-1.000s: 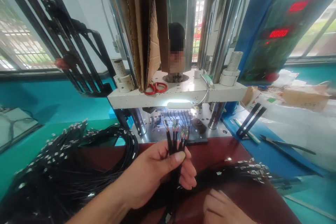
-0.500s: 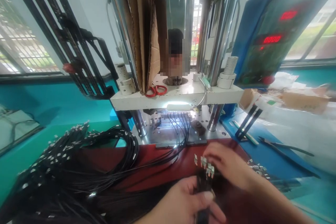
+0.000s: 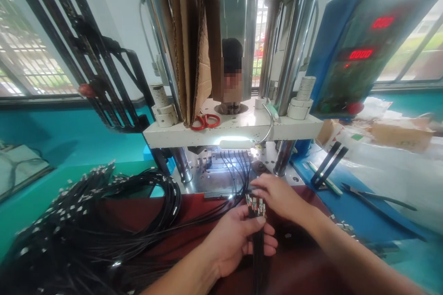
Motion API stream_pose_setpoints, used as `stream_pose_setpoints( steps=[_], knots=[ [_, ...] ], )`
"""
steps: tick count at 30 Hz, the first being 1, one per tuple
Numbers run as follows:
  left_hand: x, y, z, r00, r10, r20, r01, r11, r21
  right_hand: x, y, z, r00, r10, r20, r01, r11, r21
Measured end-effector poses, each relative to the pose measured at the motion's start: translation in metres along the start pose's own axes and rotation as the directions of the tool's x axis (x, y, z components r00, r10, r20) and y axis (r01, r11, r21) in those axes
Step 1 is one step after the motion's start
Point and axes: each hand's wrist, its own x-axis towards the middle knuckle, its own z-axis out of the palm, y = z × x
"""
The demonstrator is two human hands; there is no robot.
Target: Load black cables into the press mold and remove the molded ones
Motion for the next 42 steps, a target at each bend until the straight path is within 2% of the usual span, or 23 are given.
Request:
stream_pose_setpoints(
  steps=[5, 7, 10, 12, 14, 17, 20, 22, 25, 27, 29, 32, 38, 42],
  knots=[
    [-0.004, 0.000, -0.006, 0.998, 0.059, 0.034, -0.058, 0.998, -0.034, 0.001, 0.009, 0.010, 0.998, 0.007, 0.068, 0.006, 0.982, -0.186],
    [-0.005, 0.000, -0.007, 0.998, 0.061, 0.031, -0.060, 0.998, -0.030, -0.009, 0.010, -0.001, 0.996, 0.021, 0.088, 0.000, 0.973, -0.232],
    [-0.006, 0.000, -0.008, 0.999, 0.047, 0.027, -0.047, 0.999, -0.026, -0.024, 0.012, -0.032, 0.988, 0.077, 0.132, -0.045, 0.972, -0.230],
    [-0.005, -0.001, -0.007, 0.998, 0.051, 0.039, -0.050, 0.999, -0.019, -0.034, 0.013, -0.054, 0.964, 0.120, 0.238, -0.095, 0.989, -0.117],
    [-0.005, -0.002, -0.007, 0.997, 0.060, 0.045, -0.060, 0.998, -0.005, -0.042, 0.012, -0.070, 0.926, 0.131, 0.354, -0.168, 0.983, 0.076],
    [-0.005, -0.002, -0.003, 0.997, 0.067, 0.026, -0.067, 0.997, 0.031, -0.055, 0.012, -0.082, 0.900, 0.153, 0.407, -0.307, 0.887, 0.346],
    [-0.005, -0.001, 0.004, 0.998, 0.054, 0.010, -0.055, 0.995, 0.081, -0.065, 0.012, -0.082, 0.879, 0.306, 0.364, -0.462, 0.735, 0.496],
    [-0.003, 0.000, 0.009, 0.999, 0.051, 0.014, -0.052, 0.993, 0.106, -0.068, 0.010, -0.075, 0.868, 0.384, 0.316, -0.497, 0.632, 0.595],
    [0.002, 0.003, 0.016, 0.998, 0.066, 0.000, -0.065, 0.989, 0.136, -0.063, 0.001, -0.053, 0.906, 0.377, 0.194, -0.380, 0.519, 0.765],
    [0.006, 0.004, 0.019, 0.997, 0.073, -0.019, -0.070, 0.985, 0.157, -0.056, -0.005, -0.036, 0.912, 0.402, 0.087, -0.286, 0.467, 0.837],
    [0.009, 0.004, 0.019, 0.997, 0.080, -0.018, -0.076, 0.982, 0.170, -0.050, -0.009, -0.020, 0.899, 0.438, 0.009, -0.224, 0.443, 0.868],
    [0.011, 0.001, 0.017, 0.994, 0.113, -0.006, -0.110, 0.979, 0.172, -0.048, -0.013, -0.008, 0.891, 0.453, -0.036, -0.181, 0.426, 0.886],
    [0.008, -0.003, 0.021, 0.980, 0.180, -0.087, -0.160, 0.967, 0.200, -0.052, -0.021, -0.004, 0.898, 0.440, -0.027, -0.174, 0.412, 0.895],
    [0.006, -0.002, 0.025, 0.982, 0.170, -0.085, -0.143, 0.956, 0.255, -0.053, -0.025, -0.001, 0.874, 0.485, -0.019, -0.204, 0.402, 0.892]
  ],
)
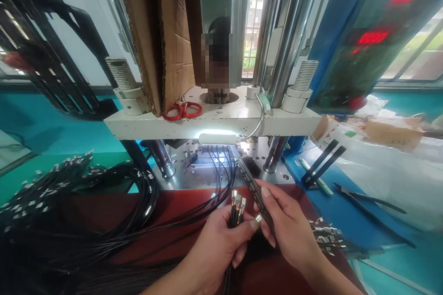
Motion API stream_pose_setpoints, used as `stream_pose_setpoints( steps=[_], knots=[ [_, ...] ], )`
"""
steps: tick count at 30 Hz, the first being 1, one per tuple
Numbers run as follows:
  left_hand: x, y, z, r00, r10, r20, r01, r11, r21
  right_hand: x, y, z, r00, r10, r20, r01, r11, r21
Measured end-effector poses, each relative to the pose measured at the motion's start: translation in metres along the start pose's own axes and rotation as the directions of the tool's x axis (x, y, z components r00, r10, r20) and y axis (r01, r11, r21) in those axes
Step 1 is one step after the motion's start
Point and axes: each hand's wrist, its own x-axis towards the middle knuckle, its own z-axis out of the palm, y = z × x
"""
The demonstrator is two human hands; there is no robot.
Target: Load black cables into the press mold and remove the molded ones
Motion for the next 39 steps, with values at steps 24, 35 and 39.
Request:
stream_pose_setpoints(
  steps=[24, 35, 39],
  knots=[
    [0.000, 0.001, -0.005, 0.996, 0.021, 0.090, -0.023, 1.000, 0.019, -0.006, 0.002, 0.006, 0.998, -0.015, 0.068, 0.027, 0.981, -0.190],
    [-0.001, 0.002, -0.020, 1.000, 0.000, -0.021, -0.004, 0.982, -0.189, -0.002, 0.001, -0.004, 0.999, 0.033, -0.007, -0.034, 0.998, -0.051],
    [-0.002, 0.001, -0.019, 0.999, 0.031, -0.008, -0.032, 0.994, -0.107, -0.003, -0.001, -0.004, 1.000, 0.025, 0.014, -0.024, 0.998, -0.063]
  ],
)
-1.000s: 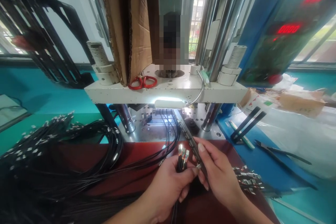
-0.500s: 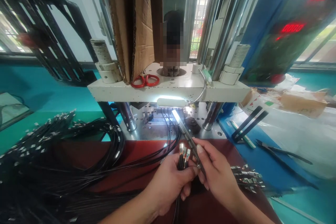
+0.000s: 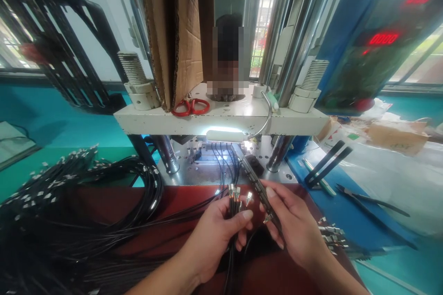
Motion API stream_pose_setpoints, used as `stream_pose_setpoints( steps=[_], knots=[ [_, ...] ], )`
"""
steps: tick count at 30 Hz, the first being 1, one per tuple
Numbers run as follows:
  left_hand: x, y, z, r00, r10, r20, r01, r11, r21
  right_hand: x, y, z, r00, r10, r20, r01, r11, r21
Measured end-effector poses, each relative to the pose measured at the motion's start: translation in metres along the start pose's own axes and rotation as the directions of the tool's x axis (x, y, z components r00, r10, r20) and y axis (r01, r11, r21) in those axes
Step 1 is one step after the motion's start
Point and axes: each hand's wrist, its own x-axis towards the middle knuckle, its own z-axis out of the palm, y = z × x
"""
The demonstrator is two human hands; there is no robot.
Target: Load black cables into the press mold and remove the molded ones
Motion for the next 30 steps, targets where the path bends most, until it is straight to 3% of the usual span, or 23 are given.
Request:
stream_pose_setpoints(
  steps=[24, 30],
  knots=[
    [0.000, 0.000, 0.003, 0.999, 0.034, 0.021, -0.036, 0.993, 0.115, -0.002, -0.001, 0.000, 1.000, 0.003, 0.018, -0.002, 1.000, -0.031],
    [0.002, 0.000, 0.011, 0.998, 0.042, -0.041, -0.035, 0.988, 0.151, 0.000, -0.004, 0.000, 1.000, -0.020, 0.020, 0.021, 0.999, -0.035]
  ],
)
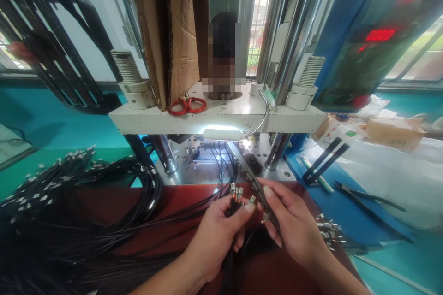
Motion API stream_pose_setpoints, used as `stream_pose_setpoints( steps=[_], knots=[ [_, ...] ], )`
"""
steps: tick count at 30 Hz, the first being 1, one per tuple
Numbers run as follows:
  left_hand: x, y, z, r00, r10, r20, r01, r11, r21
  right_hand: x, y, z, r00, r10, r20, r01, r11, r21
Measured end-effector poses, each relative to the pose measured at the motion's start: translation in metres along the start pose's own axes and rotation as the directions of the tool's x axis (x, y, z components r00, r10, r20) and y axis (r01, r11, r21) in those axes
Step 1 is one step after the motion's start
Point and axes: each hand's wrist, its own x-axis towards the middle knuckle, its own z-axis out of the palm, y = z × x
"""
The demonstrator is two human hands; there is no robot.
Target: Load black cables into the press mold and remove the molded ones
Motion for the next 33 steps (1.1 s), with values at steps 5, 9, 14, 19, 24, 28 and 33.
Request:
stream_pose_setpoints(
  steps=[5, 9, 14, 19, 24, 28, 33],
  knots=[
    [0.004, 0.003, 0.005, 0.999, -0.016, 0.036, 0.014, 0.999, 0.052, -0.001, -0.001, 0.000, 1.000, -0.004, 0.001, 0.004, 0.999, -0.035],
    [0.006, 0.005, 0.003, 0.998, -0.026, 0.064, 0.020, 0.996, 0.089, -0.002, -0.003, -0.001, 1.000, 0.004, 0.011, -0.003, 0.998, -0.068],
    [0.005, 0.005, 0.002, 0.995, -0.012, 0.097, 0.001, 0.993, 0.115, -0.004, -0.006, 0.000, 1.000, 0.008, 0.013, -0.007, 0.994, -0.110],
    [0.004, 0.004, 0.001, 0.993, -0.009, 0.118, -0.004, 0.995, 0.102, -0.004, -0.007, 0.001, 1.000, -0.010, -0.004, 0.009, 0.991, -0.134],
    [0.006, 0.004, 0.001, 0.990, 0.000, 0.138, -0.013, 0.996, 0.093, -0.003, -0.009, 0.001, 1.000, -0.004, 0.012, 0.005, 0.988, -0.152],
    [0.007, 0.003, 0.000, 0.991, -0.001, 0.135, -0.010, 0.996, 0.084, -0.003, -0.002, 0.001, 0.999, -0.038, 0.026, 0.042, 0.986, -0.162],
    [0.006, 0.002, -0.001, 0.990, -0.008, 0.138, -0.006, 0.995, 0.095, -0.004, 0.000, 0.004, 0.997, -0.062, 0.038, 0.068, 0.981, -0.182]
  ],
)
